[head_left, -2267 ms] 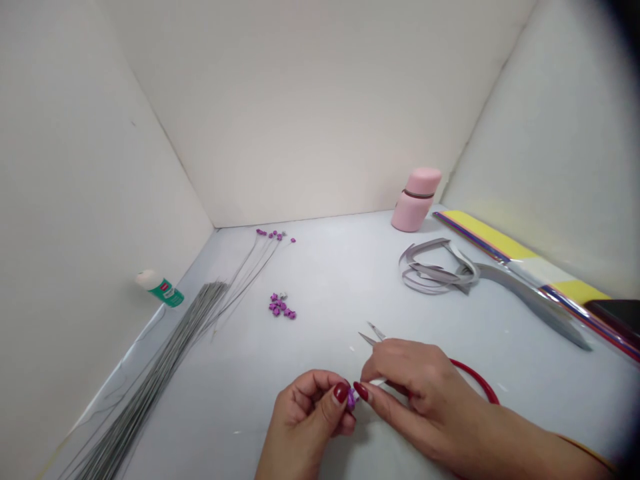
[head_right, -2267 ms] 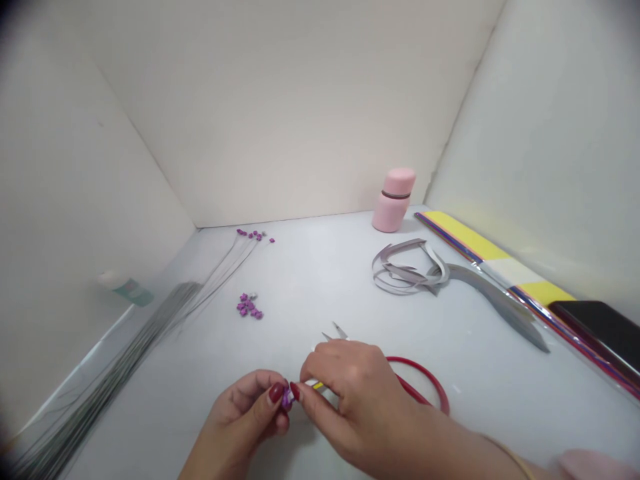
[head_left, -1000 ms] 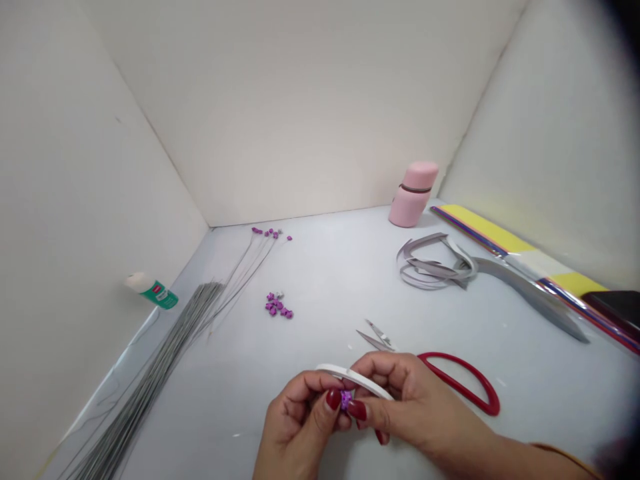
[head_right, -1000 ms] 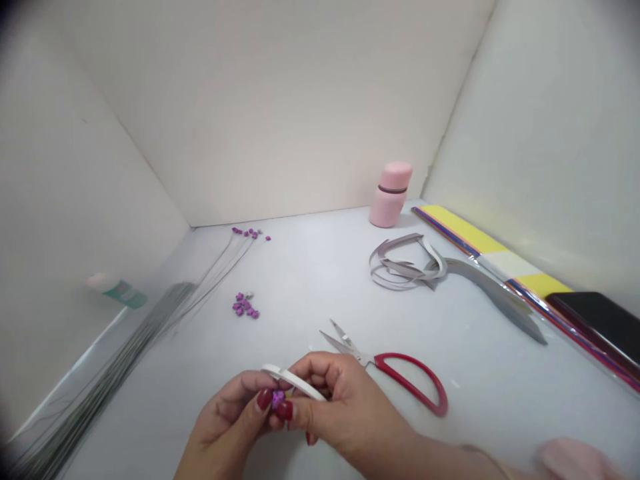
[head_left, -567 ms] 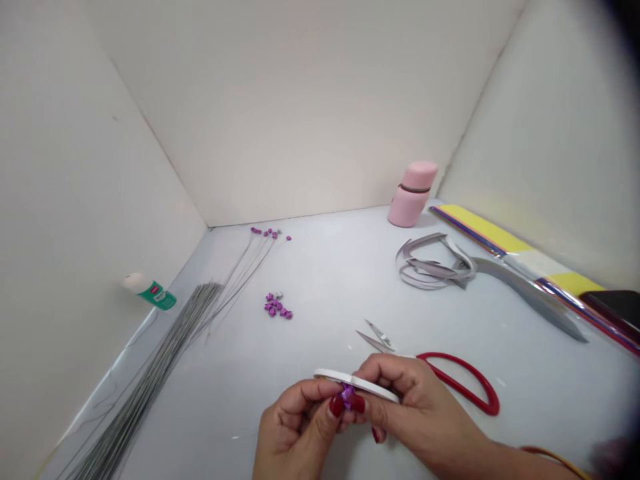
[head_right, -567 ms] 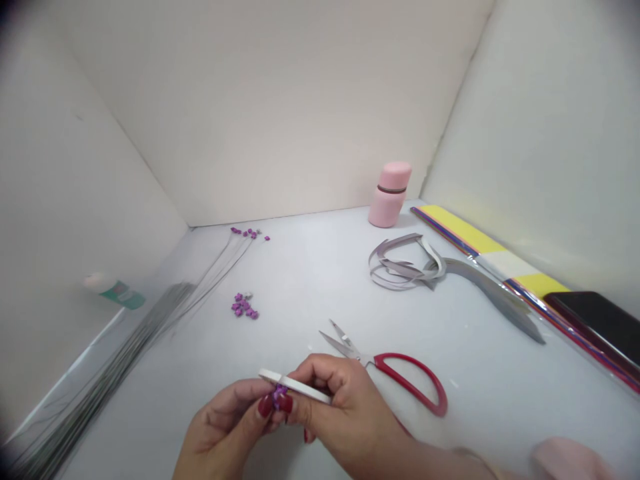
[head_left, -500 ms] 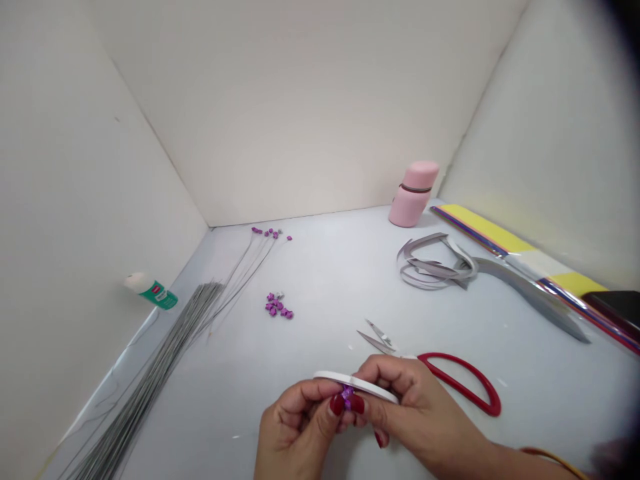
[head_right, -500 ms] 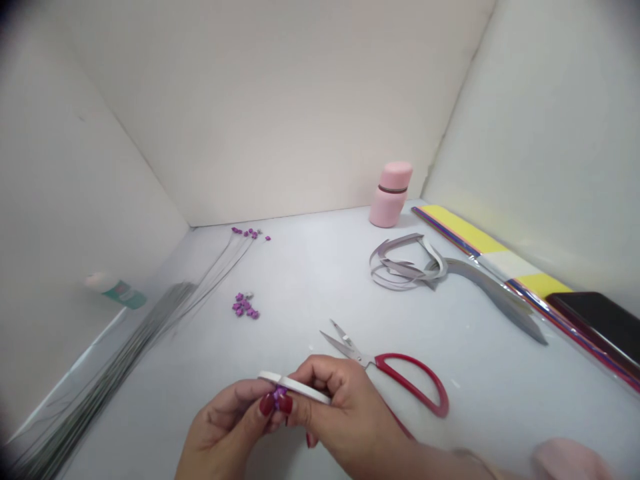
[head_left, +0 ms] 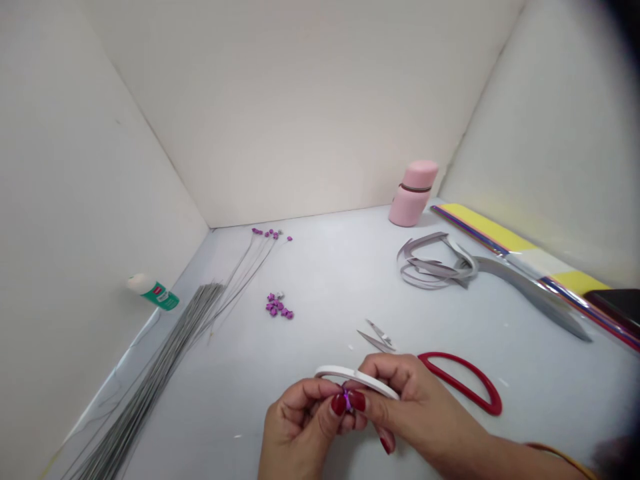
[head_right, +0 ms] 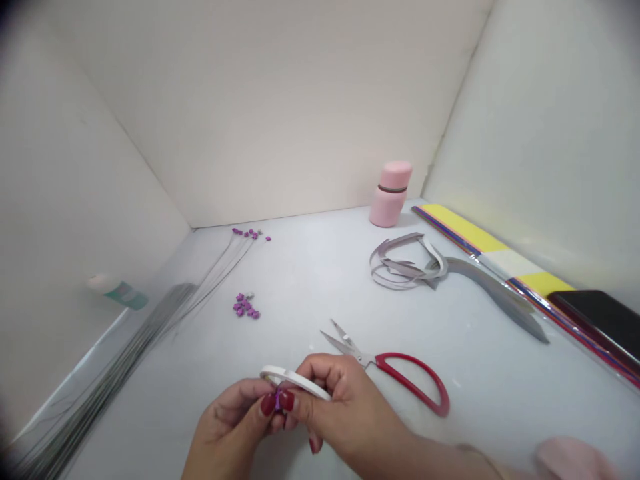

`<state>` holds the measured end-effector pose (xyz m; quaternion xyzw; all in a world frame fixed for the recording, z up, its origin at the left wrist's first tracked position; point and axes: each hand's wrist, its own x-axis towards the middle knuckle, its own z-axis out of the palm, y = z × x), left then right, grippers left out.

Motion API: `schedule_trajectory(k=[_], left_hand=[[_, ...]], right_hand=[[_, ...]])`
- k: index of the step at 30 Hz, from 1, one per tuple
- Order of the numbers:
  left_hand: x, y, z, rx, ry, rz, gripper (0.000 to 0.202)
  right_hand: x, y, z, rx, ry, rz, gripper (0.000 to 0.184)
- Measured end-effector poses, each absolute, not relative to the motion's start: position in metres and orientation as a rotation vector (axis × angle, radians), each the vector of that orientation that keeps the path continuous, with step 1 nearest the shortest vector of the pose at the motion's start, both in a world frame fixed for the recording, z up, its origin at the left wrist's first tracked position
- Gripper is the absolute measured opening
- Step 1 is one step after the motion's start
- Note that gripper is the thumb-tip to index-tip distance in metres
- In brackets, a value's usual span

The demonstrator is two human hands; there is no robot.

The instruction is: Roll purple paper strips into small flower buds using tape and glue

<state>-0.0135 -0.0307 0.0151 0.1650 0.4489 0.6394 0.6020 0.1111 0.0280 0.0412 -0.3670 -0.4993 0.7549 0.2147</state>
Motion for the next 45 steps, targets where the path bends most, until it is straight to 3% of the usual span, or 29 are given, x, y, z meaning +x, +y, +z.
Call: schedule_trajectory(k=[20,37,45], left_hand=[[-0.008,-0.033,0.022,0.377,1.205,1.525,0.018],[-0.014,-0.03,0.014,0.283,1.088,1.444,0.017],[-0.013,-0.032,0.002,0.28,1.123,1.463,0.019]], right_hand=[[0.111,0.024,0.037,-1.077,-1.457,2.035,0.021],[0.11,0.029,0.037,-1.067,-1.308,2.174,0.029],[0.111,0.027,0.036,-1.038,-1.404,2.116,0.025]])
